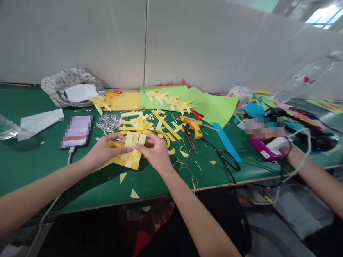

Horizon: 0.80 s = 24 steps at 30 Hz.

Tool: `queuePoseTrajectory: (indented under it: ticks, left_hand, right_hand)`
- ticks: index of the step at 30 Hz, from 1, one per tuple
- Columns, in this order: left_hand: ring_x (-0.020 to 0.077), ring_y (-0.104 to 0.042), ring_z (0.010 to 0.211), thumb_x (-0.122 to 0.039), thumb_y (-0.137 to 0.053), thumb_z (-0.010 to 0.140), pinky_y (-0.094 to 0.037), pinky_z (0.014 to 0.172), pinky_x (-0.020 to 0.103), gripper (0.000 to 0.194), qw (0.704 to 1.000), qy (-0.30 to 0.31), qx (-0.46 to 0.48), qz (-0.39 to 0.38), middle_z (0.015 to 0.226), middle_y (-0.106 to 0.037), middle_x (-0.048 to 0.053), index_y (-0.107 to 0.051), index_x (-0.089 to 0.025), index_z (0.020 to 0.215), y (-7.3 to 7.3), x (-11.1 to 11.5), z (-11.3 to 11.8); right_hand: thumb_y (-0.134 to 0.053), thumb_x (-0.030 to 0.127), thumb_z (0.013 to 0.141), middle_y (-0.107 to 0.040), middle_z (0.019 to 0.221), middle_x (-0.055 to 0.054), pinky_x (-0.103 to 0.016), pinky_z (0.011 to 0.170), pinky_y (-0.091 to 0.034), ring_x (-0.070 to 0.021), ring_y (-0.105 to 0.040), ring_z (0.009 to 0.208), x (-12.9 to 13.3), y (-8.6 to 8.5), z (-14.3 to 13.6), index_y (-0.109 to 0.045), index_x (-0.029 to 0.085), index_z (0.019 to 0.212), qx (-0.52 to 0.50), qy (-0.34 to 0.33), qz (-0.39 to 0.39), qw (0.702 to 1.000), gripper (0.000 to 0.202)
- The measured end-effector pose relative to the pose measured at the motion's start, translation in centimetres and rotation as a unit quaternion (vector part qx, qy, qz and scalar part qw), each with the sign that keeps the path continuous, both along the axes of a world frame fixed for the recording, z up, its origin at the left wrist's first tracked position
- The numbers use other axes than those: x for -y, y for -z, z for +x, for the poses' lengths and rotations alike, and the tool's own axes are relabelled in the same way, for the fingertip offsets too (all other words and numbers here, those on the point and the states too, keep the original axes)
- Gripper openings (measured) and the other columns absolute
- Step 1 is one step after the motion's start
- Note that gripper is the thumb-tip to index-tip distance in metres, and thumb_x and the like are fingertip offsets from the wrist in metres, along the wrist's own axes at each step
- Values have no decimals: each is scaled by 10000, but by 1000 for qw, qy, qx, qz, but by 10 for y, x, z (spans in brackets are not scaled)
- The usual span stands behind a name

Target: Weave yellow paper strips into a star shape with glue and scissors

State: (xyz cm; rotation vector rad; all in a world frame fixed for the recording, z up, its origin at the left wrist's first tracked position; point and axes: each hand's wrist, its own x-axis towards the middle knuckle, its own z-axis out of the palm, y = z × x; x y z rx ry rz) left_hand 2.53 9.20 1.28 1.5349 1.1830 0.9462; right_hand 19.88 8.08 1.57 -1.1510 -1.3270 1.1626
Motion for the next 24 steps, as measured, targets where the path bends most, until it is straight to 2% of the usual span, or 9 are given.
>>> queuePoseTrajectory:
  ticks: [7,11,15,18,21,24]
  left_hand:
    - [98,-517,542,-393,-740,579,-368,502,214,350,1000,-16,14,-23,684,-559,-22,-506,-190,742,0,0,-1]
    - [87,-501,516,-373,-746,575,-371,487,206,341,999,-15,30,-34,673,-553,-28,-501,-192,730,-1,0,-1]
    - [70,-452,485,-367,-752,567,-335,449,189,336,998,-34,28,-35,633,-510,-44,-502,-196,712,-2,-1,-1]
    - [73,-456,491,-365,-755,564,-332,446,190,338,997,-48,31,-45,638,-508,-42,-504,-201,719,0,-2,-2]
    - [82,-475,504,-373,-755,562,-344,459,199,346,996,-53,35,-56,645,-517,-36,-502,-204,726,2,-4,-3]
    - [90,-492,524,-392,-755,558,-346,474,207,362,997,-56,28,-53,651,-524,-32,-496,-204,728,3,-4,-4]
  right_hand:
    - [-763,337,533,-688,760,-36,-360,721,-532,-182,-654,699,1,-2,2,-622,183,830,7,53,-19,998,363]
    - [-756,343,542,-686,752,-31,-353,710,-534,-174,-650,686,0,-4,3,-621,184,827,16,49,-16,999,353]
    - [-701,358,622,-684,773,-40,-337,721,-523,-169,-647,731,-6,-10,16,-632,185,872,98,67,29,993,312]
    - [-689,284,634,-680,772,-35,-324,688,-510,-170,-637,721,-11,-9,29,-644,195,803,243,64,85,964,197]
    - [-669,168,635,-663,744,-20,-319,661,-491,-162,-610,669,-15,-2,36,-642,203,735,397,57,122,908,110]
    - [-589,95,692,-642,751,-28,-320,671,-472,-170,-590,697,-21,7,37,-630,196,707,489,74,152,856,110]
